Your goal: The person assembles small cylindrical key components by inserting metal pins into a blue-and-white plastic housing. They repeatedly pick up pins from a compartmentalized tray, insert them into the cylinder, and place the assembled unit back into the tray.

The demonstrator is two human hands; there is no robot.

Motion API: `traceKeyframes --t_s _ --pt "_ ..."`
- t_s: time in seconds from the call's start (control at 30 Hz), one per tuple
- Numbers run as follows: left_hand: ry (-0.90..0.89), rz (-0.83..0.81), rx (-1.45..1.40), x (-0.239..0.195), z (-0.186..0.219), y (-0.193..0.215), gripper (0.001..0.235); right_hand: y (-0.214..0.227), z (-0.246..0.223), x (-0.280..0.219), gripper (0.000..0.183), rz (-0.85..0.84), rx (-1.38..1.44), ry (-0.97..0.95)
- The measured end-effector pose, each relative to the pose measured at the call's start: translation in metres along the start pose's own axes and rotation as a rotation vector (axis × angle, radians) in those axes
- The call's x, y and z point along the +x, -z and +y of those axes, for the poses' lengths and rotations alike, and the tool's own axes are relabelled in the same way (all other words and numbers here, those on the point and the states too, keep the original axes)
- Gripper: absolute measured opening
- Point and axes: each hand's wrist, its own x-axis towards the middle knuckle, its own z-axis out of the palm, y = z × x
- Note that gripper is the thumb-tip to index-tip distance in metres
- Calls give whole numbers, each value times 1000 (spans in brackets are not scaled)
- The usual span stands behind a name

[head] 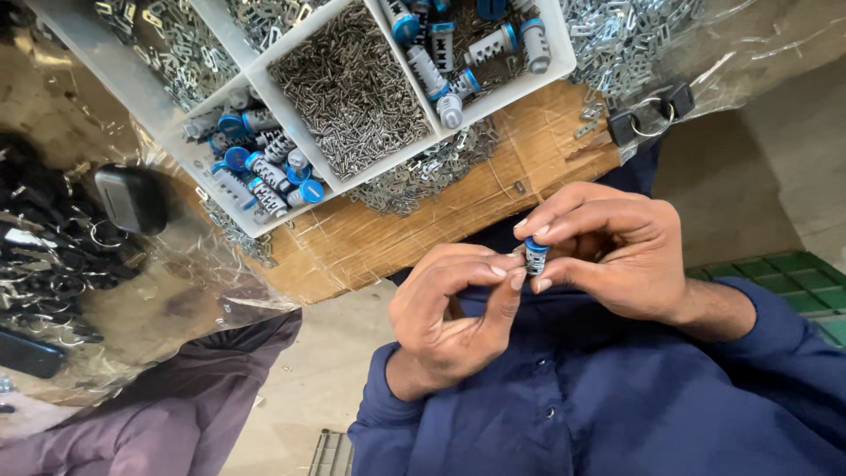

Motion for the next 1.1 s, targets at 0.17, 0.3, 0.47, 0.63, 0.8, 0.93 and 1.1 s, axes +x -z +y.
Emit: traceKeyframes --t_s 0.17,0.3,0.47,0.63,0.8,0.93,1.1 --pt "-195 -44 501 20 25 18 20 1 0 2 32 17 155 -56" --pt "-217 11 901 41 26 24 19 -1 1 0 34 5 184 -47" --pt "-286 93 763 62 59 32 19 12 -9 -8 36 36 157 -44" --pt "-332 -195 780 46 18 -2 32 25 -5 -16 35 141 147 -39" --pt "-430 -285 687 13 -28 13 34 23 -7 -12 36 79 117 -23" --pt "-304 -179 575 -5 -17 36 35 7 -10 1 38 35 130 -96" --pt "-123 -12 430 -7 2 33 30 -10 -8 13 36 -50 146 -111"
